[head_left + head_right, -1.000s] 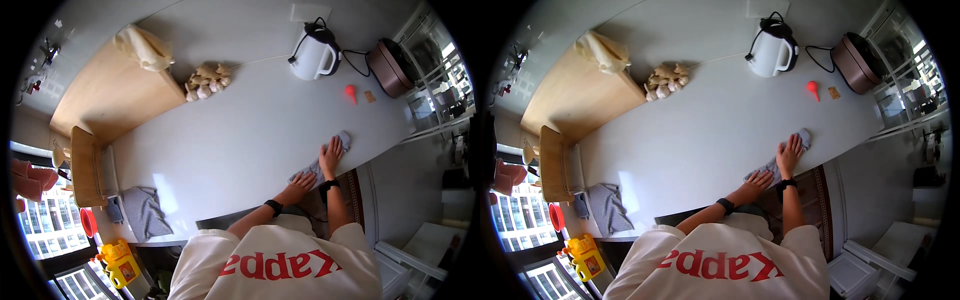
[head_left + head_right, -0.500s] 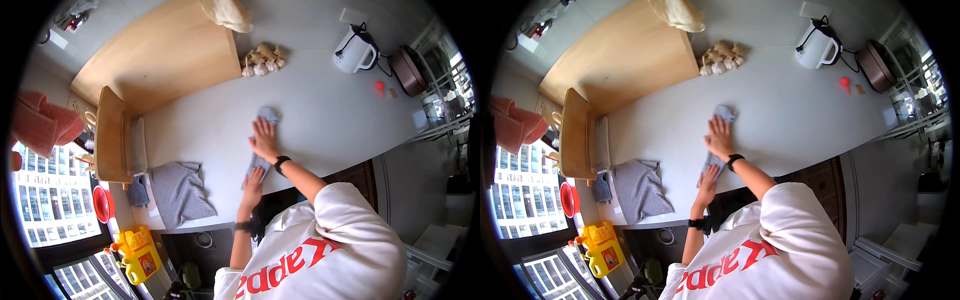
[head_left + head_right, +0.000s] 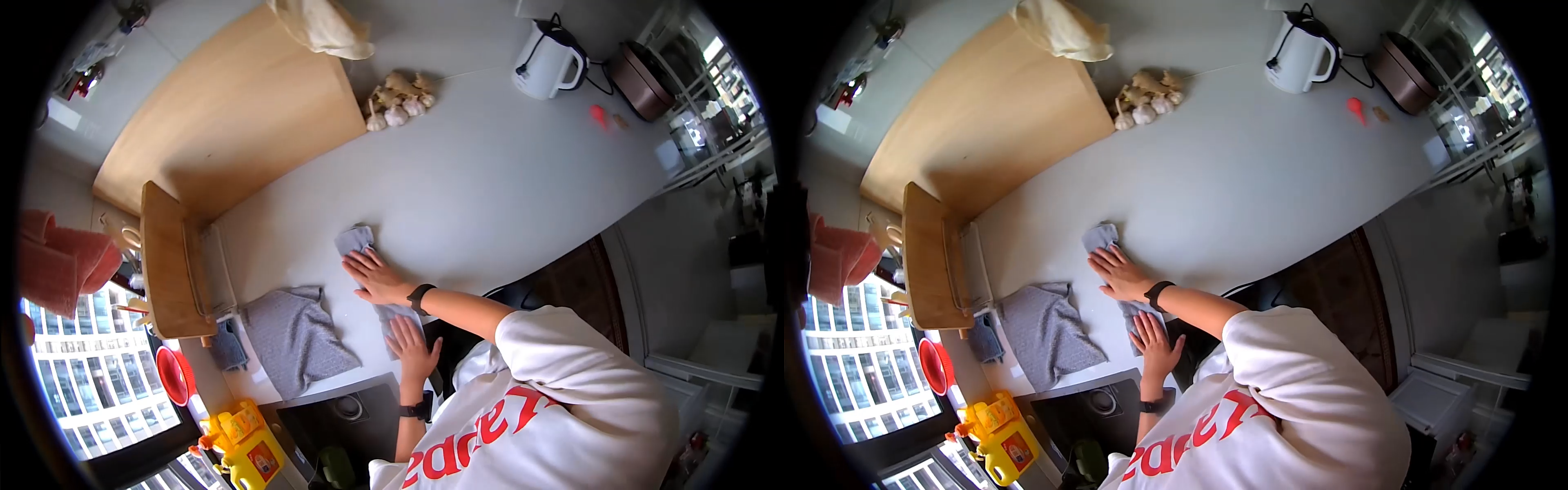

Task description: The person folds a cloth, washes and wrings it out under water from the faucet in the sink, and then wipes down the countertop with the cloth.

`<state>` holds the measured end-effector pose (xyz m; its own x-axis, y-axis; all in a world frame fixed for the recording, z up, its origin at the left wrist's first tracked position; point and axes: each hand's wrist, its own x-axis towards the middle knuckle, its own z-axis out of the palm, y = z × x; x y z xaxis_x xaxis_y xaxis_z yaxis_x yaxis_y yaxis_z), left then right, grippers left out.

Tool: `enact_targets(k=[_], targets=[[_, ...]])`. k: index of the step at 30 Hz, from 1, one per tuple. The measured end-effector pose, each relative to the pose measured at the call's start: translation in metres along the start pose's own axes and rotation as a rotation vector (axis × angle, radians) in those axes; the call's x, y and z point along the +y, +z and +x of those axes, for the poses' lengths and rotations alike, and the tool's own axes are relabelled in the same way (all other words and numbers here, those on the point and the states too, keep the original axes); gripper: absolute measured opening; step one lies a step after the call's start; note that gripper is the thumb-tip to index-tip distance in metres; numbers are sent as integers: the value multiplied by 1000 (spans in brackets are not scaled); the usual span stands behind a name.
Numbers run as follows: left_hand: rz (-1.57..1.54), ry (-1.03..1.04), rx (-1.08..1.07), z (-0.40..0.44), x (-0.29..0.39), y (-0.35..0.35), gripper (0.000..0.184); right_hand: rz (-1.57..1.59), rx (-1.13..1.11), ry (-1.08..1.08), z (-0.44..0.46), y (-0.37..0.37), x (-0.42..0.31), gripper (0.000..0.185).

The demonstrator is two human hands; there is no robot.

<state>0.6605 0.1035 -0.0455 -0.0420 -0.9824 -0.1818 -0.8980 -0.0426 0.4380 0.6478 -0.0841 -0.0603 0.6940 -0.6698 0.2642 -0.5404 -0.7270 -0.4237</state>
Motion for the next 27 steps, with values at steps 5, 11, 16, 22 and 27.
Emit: enact_targets(k=[5, 11, 16, 22, 27], targets=[[-112, 142, -116, 6, 21, 10, 84, 23, -109, -74, -36, -30, 14, 65], [-77, 161, -172, 15, 63, 24, 76, 119, -45, -77, -84, -49, 50, 62], [-30, 158, -143, 29, 123, 54, 73, 126, 10, -66, -132, -79, 95, 57], [-12, 308, -102, 65, 236, 112, 62, 127, 118, 76, -224, -146, 192, 53], [31, 525, -151, 118, 346, 150, 55, 37, 263, 334, -328, -238, 288, 49]])
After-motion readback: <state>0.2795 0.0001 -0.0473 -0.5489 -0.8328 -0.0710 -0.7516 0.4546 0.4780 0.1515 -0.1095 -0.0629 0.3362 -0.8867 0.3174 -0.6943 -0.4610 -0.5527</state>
